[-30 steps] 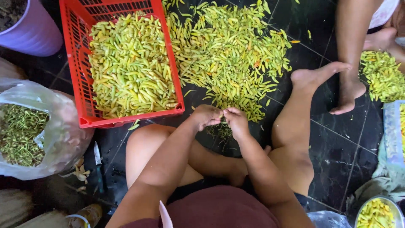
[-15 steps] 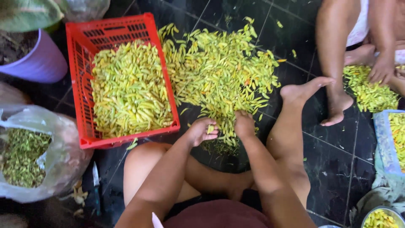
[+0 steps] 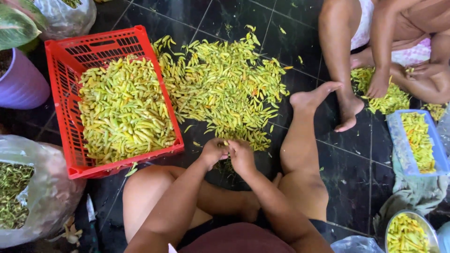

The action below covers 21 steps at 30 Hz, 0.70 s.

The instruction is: The person sits on the floor and removes stems from small green vegetables by hand, placing the cleaned pieces into a red basket. A second person is also visible working on the same task nearby.

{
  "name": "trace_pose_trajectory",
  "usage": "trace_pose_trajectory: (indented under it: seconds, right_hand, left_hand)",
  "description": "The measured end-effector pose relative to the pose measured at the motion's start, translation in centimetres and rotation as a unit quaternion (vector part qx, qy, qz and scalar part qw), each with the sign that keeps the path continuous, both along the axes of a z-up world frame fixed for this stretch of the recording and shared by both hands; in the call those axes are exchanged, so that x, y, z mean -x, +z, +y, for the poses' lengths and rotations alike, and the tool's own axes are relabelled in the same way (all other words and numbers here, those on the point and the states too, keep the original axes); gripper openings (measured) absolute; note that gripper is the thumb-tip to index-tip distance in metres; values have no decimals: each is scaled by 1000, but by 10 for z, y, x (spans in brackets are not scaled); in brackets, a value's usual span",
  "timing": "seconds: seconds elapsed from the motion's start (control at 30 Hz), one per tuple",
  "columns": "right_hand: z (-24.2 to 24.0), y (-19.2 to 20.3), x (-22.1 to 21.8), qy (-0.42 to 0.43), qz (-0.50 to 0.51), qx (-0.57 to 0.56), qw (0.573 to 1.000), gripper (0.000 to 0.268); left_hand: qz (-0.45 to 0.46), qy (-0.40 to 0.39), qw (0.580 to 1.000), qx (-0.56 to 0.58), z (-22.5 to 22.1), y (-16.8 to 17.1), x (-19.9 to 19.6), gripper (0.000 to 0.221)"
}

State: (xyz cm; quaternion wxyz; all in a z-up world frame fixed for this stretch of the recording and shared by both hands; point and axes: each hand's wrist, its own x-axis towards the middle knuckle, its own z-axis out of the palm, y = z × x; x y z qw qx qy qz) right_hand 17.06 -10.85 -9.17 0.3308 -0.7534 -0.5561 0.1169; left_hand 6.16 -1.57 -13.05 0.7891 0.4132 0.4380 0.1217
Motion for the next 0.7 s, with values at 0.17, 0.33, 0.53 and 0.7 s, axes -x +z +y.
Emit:
trace_pose_trajectory:
  seconds: [0.17, 0.33, 0.53, 0.7]
  right_hand:
    - [-9, -19, -12, -91, 37, 144, 985, 16]
    - [-32, -105, -7, -146, 301, 140, 932, 23]
    - [-32, -46, -25, -95, 73, 260, 958, 26]
    - [-17, -77, -91, -174, -161, 225, 945, 31]
  left_hand:
    - [23, 16, 999, -44, 0, -1, 3, 46]
    - [98, -26, 961, -258, -10, -33, -1, 34]
    - [27, 58, 973, -221, -7, 0, 3, 25]
    - [-60, 102, 989, 92, 3, 45, 15, 42]
